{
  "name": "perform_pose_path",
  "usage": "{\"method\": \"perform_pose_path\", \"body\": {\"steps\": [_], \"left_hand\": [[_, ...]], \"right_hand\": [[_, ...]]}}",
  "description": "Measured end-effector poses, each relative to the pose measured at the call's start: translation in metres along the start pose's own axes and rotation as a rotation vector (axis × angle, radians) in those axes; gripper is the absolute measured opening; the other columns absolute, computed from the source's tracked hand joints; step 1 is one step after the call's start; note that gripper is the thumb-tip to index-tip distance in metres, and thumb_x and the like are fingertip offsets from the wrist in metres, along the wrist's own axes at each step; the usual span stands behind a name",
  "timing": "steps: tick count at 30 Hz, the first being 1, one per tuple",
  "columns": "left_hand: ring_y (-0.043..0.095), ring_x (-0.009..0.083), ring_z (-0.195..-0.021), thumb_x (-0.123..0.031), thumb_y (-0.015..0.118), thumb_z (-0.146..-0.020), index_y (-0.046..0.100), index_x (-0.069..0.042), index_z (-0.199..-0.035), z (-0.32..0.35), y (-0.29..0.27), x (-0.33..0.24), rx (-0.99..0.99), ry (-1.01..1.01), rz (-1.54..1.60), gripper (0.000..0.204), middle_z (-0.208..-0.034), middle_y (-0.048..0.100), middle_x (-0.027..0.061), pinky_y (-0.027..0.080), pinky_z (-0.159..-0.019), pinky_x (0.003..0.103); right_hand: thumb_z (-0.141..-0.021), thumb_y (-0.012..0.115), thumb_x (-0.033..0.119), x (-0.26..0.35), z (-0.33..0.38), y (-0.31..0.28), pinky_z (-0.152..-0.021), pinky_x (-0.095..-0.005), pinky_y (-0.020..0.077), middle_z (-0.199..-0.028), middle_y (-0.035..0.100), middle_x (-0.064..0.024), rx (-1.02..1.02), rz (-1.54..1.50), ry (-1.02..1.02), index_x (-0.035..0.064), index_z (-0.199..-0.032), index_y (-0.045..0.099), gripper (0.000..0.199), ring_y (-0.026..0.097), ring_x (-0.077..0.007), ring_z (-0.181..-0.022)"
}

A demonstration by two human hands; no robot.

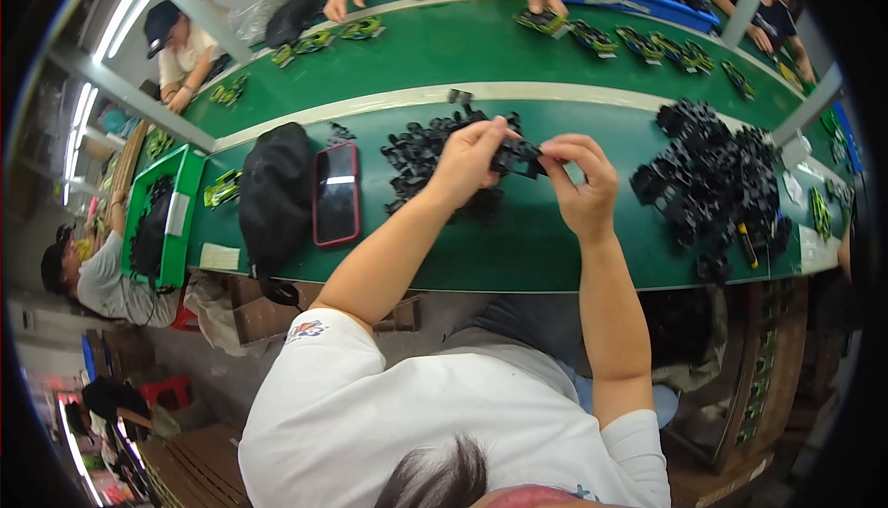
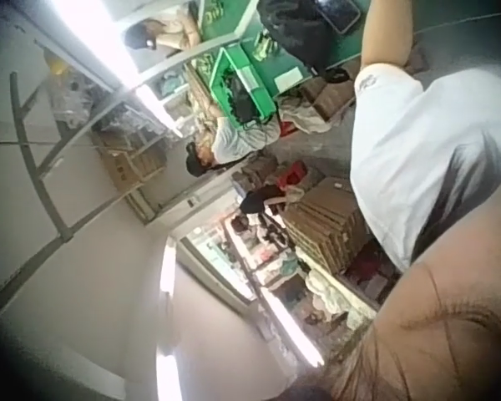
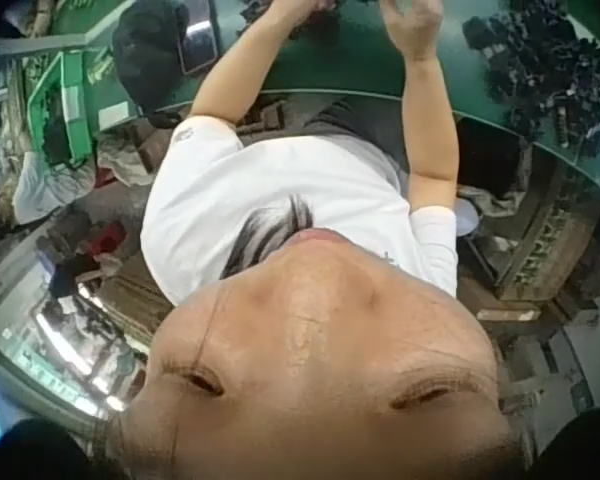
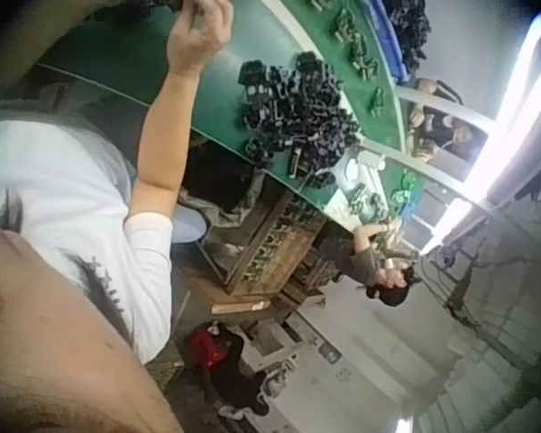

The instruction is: The person assembles small black plastic components by hand, attaching plastic parts to a toy chassis at a manufacturing workstation.

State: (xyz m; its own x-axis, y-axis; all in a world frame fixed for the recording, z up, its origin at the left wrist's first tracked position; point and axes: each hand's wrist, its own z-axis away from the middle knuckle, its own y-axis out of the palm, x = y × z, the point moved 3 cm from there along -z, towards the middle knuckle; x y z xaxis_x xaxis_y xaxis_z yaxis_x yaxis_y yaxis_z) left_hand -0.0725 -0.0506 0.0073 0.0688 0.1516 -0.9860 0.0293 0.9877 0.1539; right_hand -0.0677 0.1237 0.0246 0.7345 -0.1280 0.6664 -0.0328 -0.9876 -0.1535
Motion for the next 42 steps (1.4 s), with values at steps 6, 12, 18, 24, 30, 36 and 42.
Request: {"method": "perform_pose_path", "body": {"steps": [6,12,18,24,30,36,42], "left_hand": [[0.042,0.0066,-0.042,-0.039,0.056,-0.094,0.066,-0.004,-0.079,-0.003,0.008,0.013,0.098,0.008,-0.187,0.04,-0.053,0.046,-0.0027,0.035,-0.04,0.025],[0.039,0.0063,-0.046,-0.035,0.064,-0.09,0.063,-0.003,-0.081,0.012,0.009,0.001,0.173,-0.162,-0.085,0.033,-0.06,0.047,-0.0022,0.034,-0.042,0.022],[0.044,0.0062,-0.051,-0.019,0.071,-0.083,0.061,-0.002,-0.094,-0.002,0.004,0.012,0.199,-0.078,0.066,0.023,-0.068,0.051,-0.0004,0.036,-0.044,0.022],[0.047,0.0072,-0.051,-0.016,0.071,-0.082,0.061,-0.002,-0.096,0.003,0.009,0.007,0.183,0.0,0.016,0.022,-0.068,0.053,0.0017,0.038,-0.046,0.022],[0.05,0.007,-0.053,-0.015,0.07,-0.082,0.061,-0.002,-0.097,0.005,0.01,0.007,0.163,0.114,-0.083,0.022,-0.068,0.055,0.002,0.04,-0.047,0.023],[0.051,0.0082,-0.053,-0.019,0.067,-0.084,0.062,-0.002,-0.094,0.004,0.01,0.007,0.092,0.318,-0.239,0.02,-0.068,0.056,0.0025,0.04,-0.048,0.023],[0.046,0.0072,-0.052,-0.023,0.061,-0.091,0.06,-0.003,-0.098,0.006,0.014,0.01,0.11,0.031,-0.086,0.021,-0.07,0.053,0.0002,0.039,-0.047,0.023]], "right_hand": [[-0.073,0.068,-0.01,0.01,0.01,-0.008,-0.072,-0.0303,0.0501,-0.086,0.064,-0.0101,0.053,0.115,-0.068,0.0023,-0.085,0.066,0.017,0.063,-0.0232,-0.079],[-0.074,0.066,-0.011,0.022,0.01,-0.002,-0.071,-0.029,0.0497,-0.087,0.065,-0.0095,0.151,0.05,-0.071,0.0008,-0.085,0.066,0.017,0.063,-0.0226,-0.079],[-0.072,0.072,-0.002,0.014,0.004,-0.004,-0.08,-0.0308,0.0488,-0.095,0.065,-0.0108,0.189,0.018,-0.006,0.001,-0.091,0.067,0.019,0.062,-0.0234,-0.089],[-0.072,0.074,0.003,0.009,0.006,0.001,-0.086,-0.0326,0.0461,-0.103,0.063,-0.0116,0.145,0.027,0.11,0.0006,-0.095,0.066,0.025,0.059,-0.0235,-0.098],[-0.071,0.075,0.003,0.002,0.009,-0.004,-0.086,-0.0316,0.0455,-0.104,0.063,-0.0109,0.211,0.035,0.152,0.0021,-0.096,0.067,0.026,0.059,-0.0231,-0.097],[-0.073,0.074,0.003,0.004,0.01,-0.003,-0.086,-0.0314,0.0456,-0.105,0.063,-0.0104,0.246,0.052,0.108,-0.0002,-0.095,0.068,0.023,0.059,-0.023,-0.097],[-0.071,0.074,0.0,0.01,0.007,-0.001,-0.085,-0.0312,0.0474,-0.107,0.062,-0.0101,0.271,0.028,0.118,0.0009,-0.098,0.07,0.027,0.059,-0.0219,-0.095]]}}
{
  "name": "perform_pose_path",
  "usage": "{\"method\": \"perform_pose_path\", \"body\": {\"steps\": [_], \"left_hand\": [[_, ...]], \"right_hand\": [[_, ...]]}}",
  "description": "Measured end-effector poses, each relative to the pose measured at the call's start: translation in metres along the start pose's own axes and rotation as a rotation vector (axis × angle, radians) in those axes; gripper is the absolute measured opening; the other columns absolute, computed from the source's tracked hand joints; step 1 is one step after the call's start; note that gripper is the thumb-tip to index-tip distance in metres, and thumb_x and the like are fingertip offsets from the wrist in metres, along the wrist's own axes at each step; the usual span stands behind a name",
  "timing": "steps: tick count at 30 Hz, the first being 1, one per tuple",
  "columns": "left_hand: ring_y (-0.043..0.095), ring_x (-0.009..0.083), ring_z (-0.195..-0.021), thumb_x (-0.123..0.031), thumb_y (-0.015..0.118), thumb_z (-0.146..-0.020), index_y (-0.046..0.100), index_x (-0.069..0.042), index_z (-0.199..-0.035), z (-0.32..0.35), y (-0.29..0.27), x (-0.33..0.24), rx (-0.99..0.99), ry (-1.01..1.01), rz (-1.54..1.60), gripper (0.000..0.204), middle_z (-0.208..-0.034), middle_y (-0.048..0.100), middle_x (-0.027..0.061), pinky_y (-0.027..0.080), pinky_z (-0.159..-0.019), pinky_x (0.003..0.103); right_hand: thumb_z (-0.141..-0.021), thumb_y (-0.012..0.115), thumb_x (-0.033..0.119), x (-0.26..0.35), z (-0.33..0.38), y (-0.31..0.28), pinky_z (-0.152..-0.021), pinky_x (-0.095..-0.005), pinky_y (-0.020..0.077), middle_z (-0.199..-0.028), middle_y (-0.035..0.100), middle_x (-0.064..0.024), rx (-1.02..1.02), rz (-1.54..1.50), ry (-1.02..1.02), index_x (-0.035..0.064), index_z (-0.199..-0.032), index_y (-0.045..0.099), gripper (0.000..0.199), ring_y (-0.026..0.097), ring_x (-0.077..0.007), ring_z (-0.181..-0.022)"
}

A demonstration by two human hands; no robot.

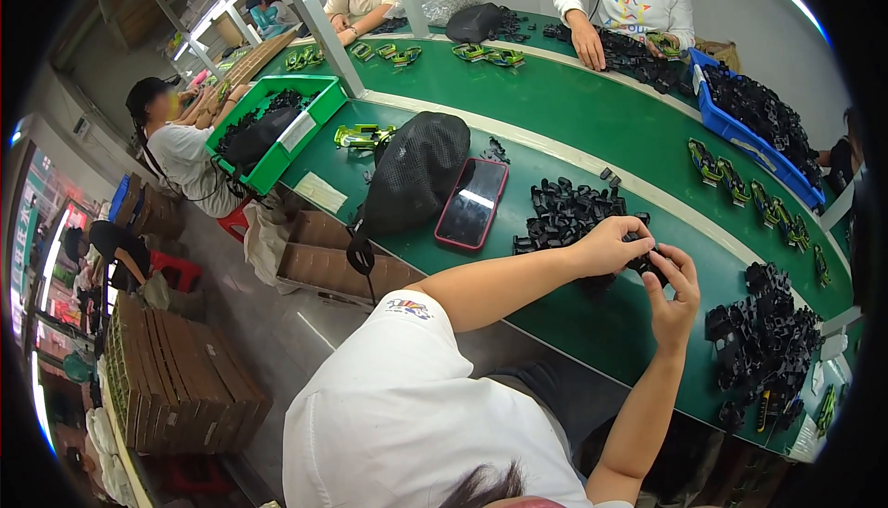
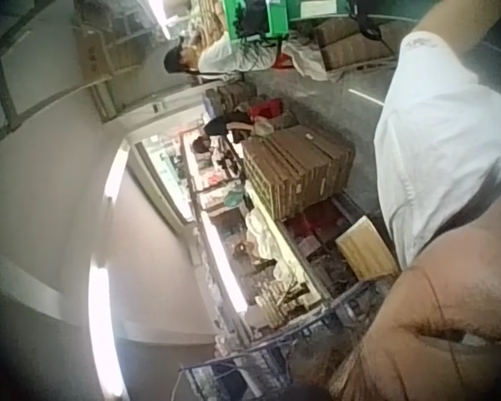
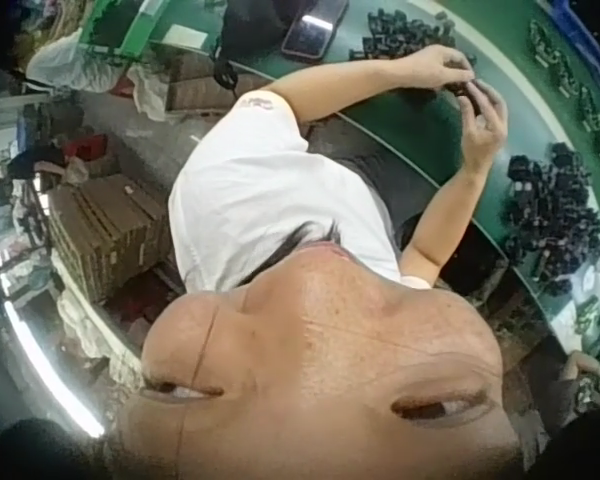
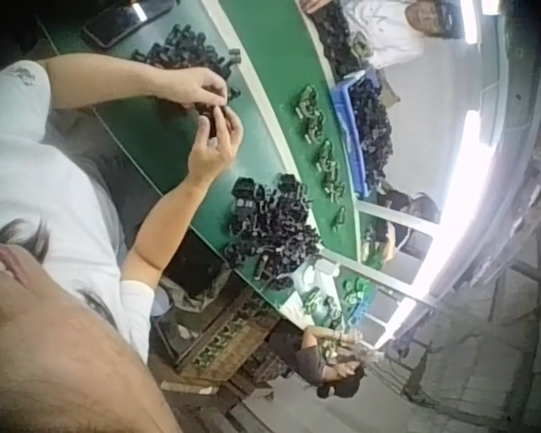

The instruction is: The person assembles small black plastic components by hand, attaching plastic parts to a toy chassis at a manufacturing workstation.

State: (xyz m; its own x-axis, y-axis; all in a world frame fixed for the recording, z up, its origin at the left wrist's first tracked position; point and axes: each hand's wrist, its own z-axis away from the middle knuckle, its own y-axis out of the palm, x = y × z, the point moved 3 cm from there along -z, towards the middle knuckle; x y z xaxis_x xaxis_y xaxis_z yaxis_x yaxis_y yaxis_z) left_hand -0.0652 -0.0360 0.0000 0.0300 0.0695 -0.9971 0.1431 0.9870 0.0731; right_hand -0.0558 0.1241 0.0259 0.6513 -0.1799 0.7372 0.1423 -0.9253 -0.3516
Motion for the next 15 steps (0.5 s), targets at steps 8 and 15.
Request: {"method": "perform_pose_path", "body": {"steps": [8,15], "left_hand": [[0.047,0.0079,-0.047,-0.019,0.057,-0.093,0.057,-0.003,-0.096,-0.004,0.001,0.004,0.026,-0.029,0.203,0.016,-0.065,0.054,0.0017,0.037,-0.042,0.024],[0.047,0.0079,-0.047,-0.017,0.056,-0.093,0.057,-0.003,-0.099,-0.001,0.005,0.002,0.0,0.064,0.142,0.016,-0.066,0.054,0.0021,0.036,-0.042,0.023]], "right_hand": [[-0.073,0.073,0.001,-0.006,0.001,0.001,-0.093,-0.0333,0.0454,-0.113,0.062,-0.0108,0.011,-0.094,0.098,0.0003,-0.097,0.07,0.024,0.058,-0.0247,-0.108],[-0.076,0.072,0.005,-0.005,-0.001,-0.003,-0.098,-0.0379,0.0428,-0.111,0.065,-0.0094,-0.049,0.035,-0.005,0.0007,-0.097,0.07,0.021,0.056,-0.0275,-0.114]]}}
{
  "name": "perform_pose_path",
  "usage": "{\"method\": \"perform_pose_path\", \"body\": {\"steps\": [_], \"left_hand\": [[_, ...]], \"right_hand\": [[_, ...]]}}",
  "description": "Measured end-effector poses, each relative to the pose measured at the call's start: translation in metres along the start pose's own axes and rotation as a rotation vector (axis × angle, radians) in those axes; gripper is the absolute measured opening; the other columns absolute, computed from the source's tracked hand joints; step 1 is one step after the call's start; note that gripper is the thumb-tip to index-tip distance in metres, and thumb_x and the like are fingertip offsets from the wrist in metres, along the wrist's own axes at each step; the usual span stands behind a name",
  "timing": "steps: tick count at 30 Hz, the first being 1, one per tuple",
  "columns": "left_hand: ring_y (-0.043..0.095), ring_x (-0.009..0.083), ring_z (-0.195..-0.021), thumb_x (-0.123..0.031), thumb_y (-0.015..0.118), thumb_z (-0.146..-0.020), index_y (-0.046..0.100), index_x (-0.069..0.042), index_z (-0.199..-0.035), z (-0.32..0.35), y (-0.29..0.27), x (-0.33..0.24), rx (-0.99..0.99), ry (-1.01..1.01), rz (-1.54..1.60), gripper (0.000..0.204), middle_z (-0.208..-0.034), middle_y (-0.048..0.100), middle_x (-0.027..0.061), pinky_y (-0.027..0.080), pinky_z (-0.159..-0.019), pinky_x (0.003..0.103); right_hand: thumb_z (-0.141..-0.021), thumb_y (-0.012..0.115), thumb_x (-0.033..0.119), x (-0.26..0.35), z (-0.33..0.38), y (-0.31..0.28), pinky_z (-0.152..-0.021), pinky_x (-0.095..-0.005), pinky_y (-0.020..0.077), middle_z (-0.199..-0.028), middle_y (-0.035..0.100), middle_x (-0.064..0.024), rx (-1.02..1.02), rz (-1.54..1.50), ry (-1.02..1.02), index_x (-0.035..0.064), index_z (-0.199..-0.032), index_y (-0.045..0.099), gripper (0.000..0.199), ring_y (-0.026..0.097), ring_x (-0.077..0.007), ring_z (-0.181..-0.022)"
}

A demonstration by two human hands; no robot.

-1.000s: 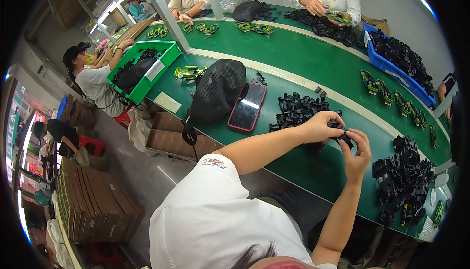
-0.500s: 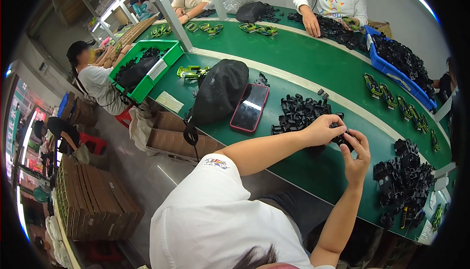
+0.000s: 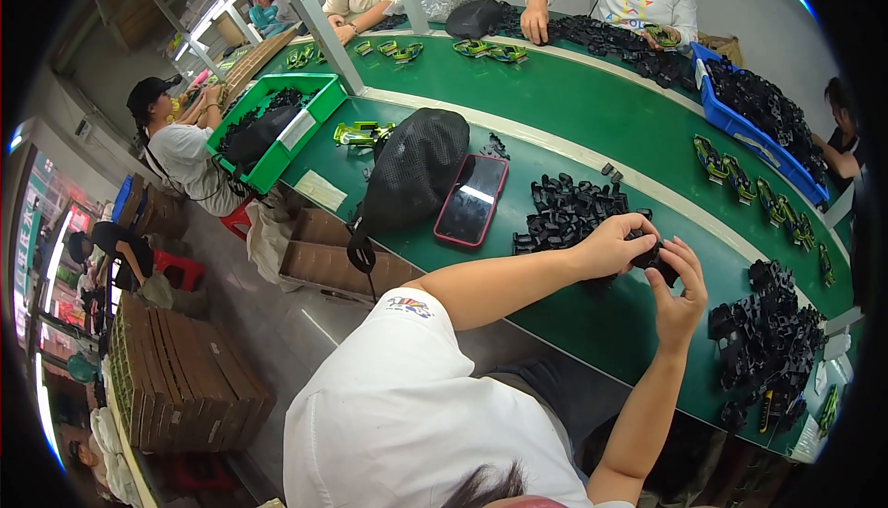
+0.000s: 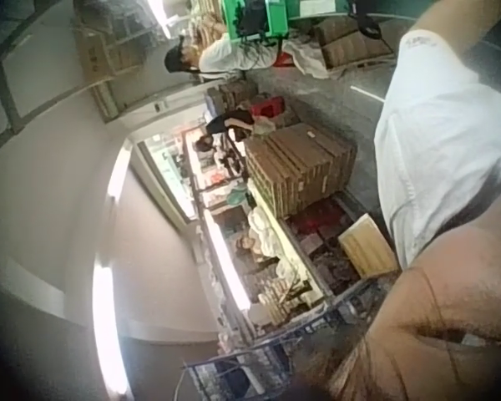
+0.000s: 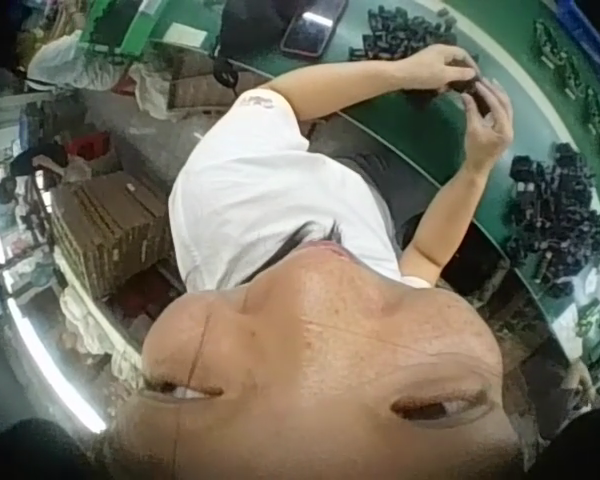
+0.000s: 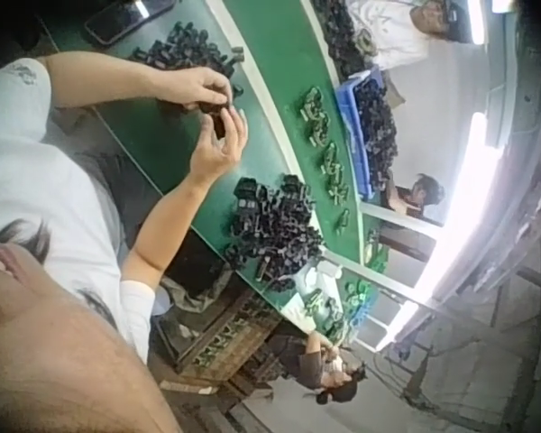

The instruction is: The person assembles small black plastic components by hand, attaching plastic parts to a toy chassis at a manufacturing workstation.

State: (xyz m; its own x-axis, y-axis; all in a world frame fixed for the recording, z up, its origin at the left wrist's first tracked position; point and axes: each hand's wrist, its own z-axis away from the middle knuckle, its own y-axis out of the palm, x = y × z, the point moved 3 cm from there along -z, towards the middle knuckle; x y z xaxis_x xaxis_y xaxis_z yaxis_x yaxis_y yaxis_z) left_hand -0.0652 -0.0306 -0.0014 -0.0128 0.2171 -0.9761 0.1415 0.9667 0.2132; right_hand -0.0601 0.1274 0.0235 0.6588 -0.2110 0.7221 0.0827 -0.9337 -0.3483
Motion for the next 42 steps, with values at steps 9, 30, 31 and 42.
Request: {"method": "perform_pose_path", "body": {"steps": [9,30,31,42], "left_hand": [[0.051,0.0061,-0.056,-0.015,0.064,-0.088,0.056,-0.004,-0.107,0.006,0.003,-0.003,0.037,0.089,-0.073,0.023,-0.077,0.058,0.0019,0.042,-0.05,0.021],[0.062,0.0149,-0.081,-0.01,0.067,-0.08,0.057,0.0,-0.108,0.015,0.009,-0.006,-0.085,0.452,-0.543,0.031,-0.089,0.062,0.0105,0.05,-0.071,0.029],[0.061,0.0142,-0.081,-0.01,0.067,-0.081,0.058,0.0,-0.108,0.012,0.009,-0.006,-0.068,0.434,-0.499,0.03,-0.093,0.061,0.0091,0.05,-0.071,0.029],[0.048,0.0054,-0.055,-0.003,0.055,-0.087,0.056,-0.002,-0.112,-0.003,0.002,-0.01,-0.034,0.066,-0.143,0.025,-0.07,0.055,0.0,0.039,-0.051,0.02]], "right_hand": [[-0.081,0.071,0.009,-0.008,0.003,0.001,-0.09,-0.033,0.0465,-0.101,0.066,-0.0075,-0.175,-0.193,0.183,0.0002,-0.111,0.062,0.033,0.057,-0.02,-0.107],[-0.083,0.07,0.007,-0.043,0.018,0.001,-0.065,-0.0201,0.049,-0.088,0.063,-0.0049,-0.076,-0.435,0.568,-0.0044,-0.104,0.061,0.026,0.06,-0.0102,-0.074],[-0.082,0.07,0.007,-0.046,0.017,0.002,-0.067,-0.0214,0.0517,-0.091,0.063,-0.0057,-0.057,-0.453,0.588,-0.0045,-0.105,0.061,0.027,0.062,-0.0116,-0.078],[-0.08,0.073,0.016,-0.044,-0.004,-0.002,-0.061,-0.0209,0.0462,-0.08,0.066,-0.0059,-0.037,-0.582,0.609,-0.0048,-0.1,0.065,0.03,0.06,-0.01,-0.067]]}}
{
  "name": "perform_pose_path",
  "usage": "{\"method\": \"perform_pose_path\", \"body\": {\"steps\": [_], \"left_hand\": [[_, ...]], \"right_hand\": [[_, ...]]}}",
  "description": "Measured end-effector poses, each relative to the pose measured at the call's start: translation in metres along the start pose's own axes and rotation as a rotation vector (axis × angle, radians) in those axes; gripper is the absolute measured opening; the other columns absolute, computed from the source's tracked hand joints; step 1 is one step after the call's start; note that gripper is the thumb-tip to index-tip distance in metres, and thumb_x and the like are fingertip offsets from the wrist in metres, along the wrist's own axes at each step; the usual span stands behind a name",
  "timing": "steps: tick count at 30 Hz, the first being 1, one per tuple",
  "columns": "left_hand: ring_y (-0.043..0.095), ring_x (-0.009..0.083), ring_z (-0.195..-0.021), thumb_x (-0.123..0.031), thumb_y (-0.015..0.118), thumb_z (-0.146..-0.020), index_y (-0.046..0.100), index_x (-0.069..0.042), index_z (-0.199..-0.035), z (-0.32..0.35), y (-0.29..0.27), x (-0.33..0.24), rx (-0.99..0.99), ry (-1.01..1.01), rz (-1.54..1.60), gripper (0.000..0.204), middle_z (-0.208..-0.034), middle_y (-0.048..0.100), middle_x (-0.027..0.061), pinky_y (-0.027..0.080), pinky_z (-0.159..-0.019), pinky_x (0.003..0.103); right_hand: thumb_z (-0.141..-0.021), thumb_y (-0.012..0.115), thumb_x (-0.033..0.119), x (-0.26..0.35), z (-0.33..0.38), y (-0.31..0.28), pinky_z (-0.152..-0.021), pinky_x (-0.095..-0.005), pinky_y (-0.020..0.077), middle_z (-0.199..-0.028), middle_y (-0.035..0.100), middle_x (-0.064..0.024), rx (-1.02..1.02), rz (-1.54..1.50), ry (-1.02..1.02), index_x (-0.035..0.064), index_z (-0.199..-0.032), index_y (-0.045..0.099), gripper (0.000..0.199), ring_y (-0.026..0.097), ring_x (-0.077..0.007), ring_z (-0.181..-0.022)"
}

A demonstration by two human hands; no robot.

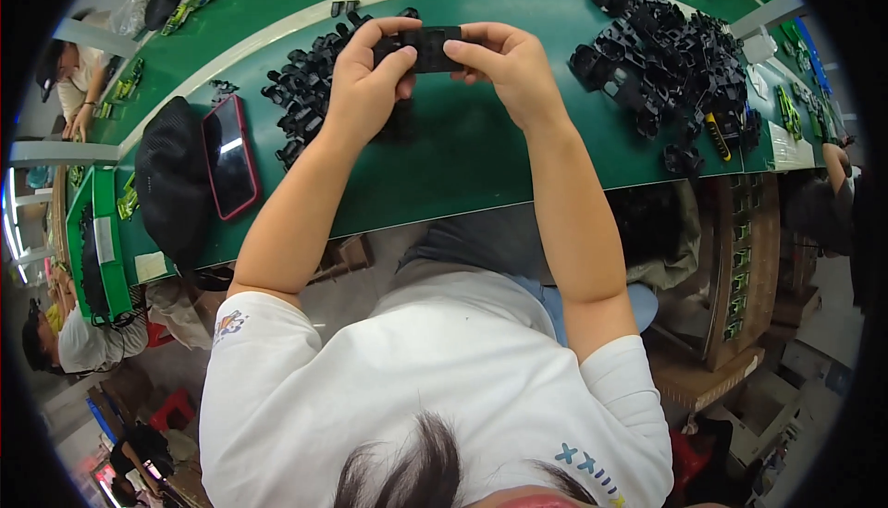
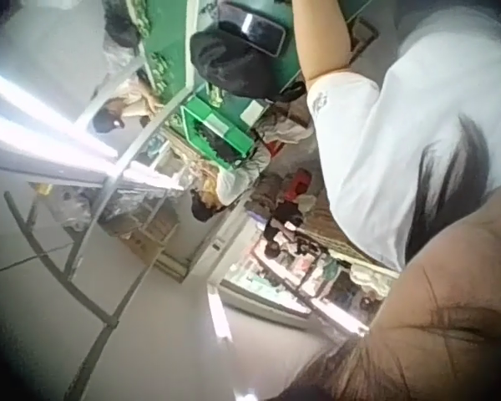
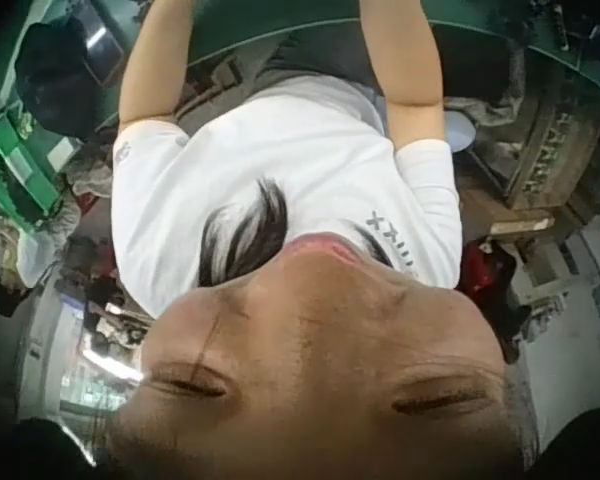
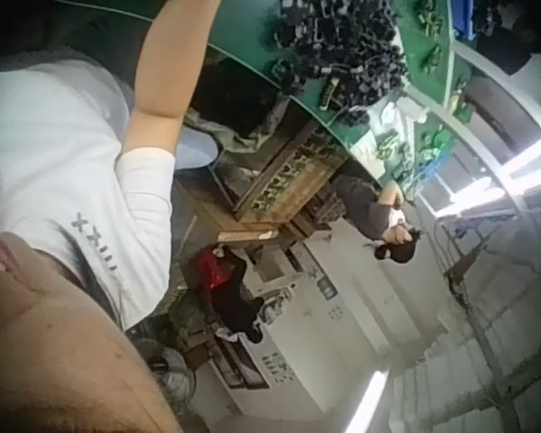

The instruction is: The person assembles small black plastic components by hand, attaching plastic parts to a toy chassis at a manufacturing workstation.

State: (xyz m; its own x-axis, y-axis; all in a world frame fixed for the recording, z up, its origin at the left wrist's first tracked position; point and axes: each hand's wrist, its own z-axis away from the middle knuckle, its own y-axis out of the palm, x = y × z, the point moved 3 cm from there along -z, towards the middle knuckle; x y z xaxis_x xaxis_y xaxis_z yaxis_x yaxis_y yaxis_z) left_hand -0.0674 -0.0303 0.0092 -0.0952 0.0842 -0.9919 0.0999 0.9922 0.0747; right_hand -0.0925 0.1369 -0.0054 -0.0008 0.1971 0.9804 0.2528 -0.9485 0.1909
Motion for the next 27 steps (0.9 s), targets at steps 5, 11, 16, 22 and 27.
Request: {"method": "perform_pose_path", "body": {"steps": [5,11,16,22,27], "left_hand": [[0.048,0.0053,-0.058,-0.005,0.056,-0.085,0.055,-0.002,-0.115,0.007,-0.002,0.003,0.045,-0.009,-0.052,0.03,-0.07,0.054,-0.0007,0.039,-0.053,0.02],[0.058,0.0098,-0.084,-0.001,0.067,-0.076,0.046,0.0,-0.122,0.015,0.007,-0.015,0.126,0.201,-0.377,0.051,-0.098,0.059,0.0072,0.051,-0.075,0.025],[0.059,0.0126,-0.08,-0.011,0.079,-0.072,0.054,0.0,-0.114,0.009,-0.004,-0.01,0.137,0.157,-0.655,0.05,-0.095,0.06,0.0076,0.048,-0.067,0.024],[0.06,0.0165,-0.084,-0.019,0.081,-0.069,0.063,-0.002,-0.108,-0.026,-0.015,-0.039,0.042,0.337,-0.838,0.047,-0.094,0.064,0.0073,0.047,-0.075,0.028],[0.059,0.0109,-0.076,-0.029,0.08,-0.074,0.064,0.004,-0.106,-0.167,-0.108,-0.058,-0.197,0.38,-0.982,0.048,-0.087,0.066,0.005,0.049,-0.07,0.025]], "right_hand": [[-0.077,0.075,0.016,-0.005,0.006,0.001,-0.057,-0.0203,0.0467,-0.077,0.065,-0.0065,-0.053,0.032,0.022,-0.0049,-0.095,0.066,0.029,0.06,-0.0101,-0.064],[-0.078,0.073,0.013,-0.003,0.01,-0.006,-0.054,-0.0193,0.0431,-0.076,0.064,-0.0048,-0.079,0.004,0.024,-0.003,-0.093,0.066,0.023,0.056,-0.0082,-0.06],[-0.077,0.073,0.012,-0.007,0.009,-0.008,-0.052,-0.0191,0.0419,-0.075,0.063,-0.0038,-0.102,-0.058,0.086,-0.0027,-0.091,0.066,0.022,0.054,-0.0069,-0.057],[-0.078,0.076,0.034,-0.005,0.003,-0.019,-0.057,-0.0241,0.0484,-0.079,0.062,-0.0054,-0.241,-0.192,0.006,-0.003,-0.109,0.058,0.052,0.058,-0.0107,-0.062],[-0.078,0.075,0.034,-0.014,0.005,-0.011,-0.063,-0.0274,0.0491,-0.08,0.063,-0.0091,-0.338,0.097,-0.029,-0.0039,-0.104,0.058,0.048,0.059,-0.014,-0.065]]}}
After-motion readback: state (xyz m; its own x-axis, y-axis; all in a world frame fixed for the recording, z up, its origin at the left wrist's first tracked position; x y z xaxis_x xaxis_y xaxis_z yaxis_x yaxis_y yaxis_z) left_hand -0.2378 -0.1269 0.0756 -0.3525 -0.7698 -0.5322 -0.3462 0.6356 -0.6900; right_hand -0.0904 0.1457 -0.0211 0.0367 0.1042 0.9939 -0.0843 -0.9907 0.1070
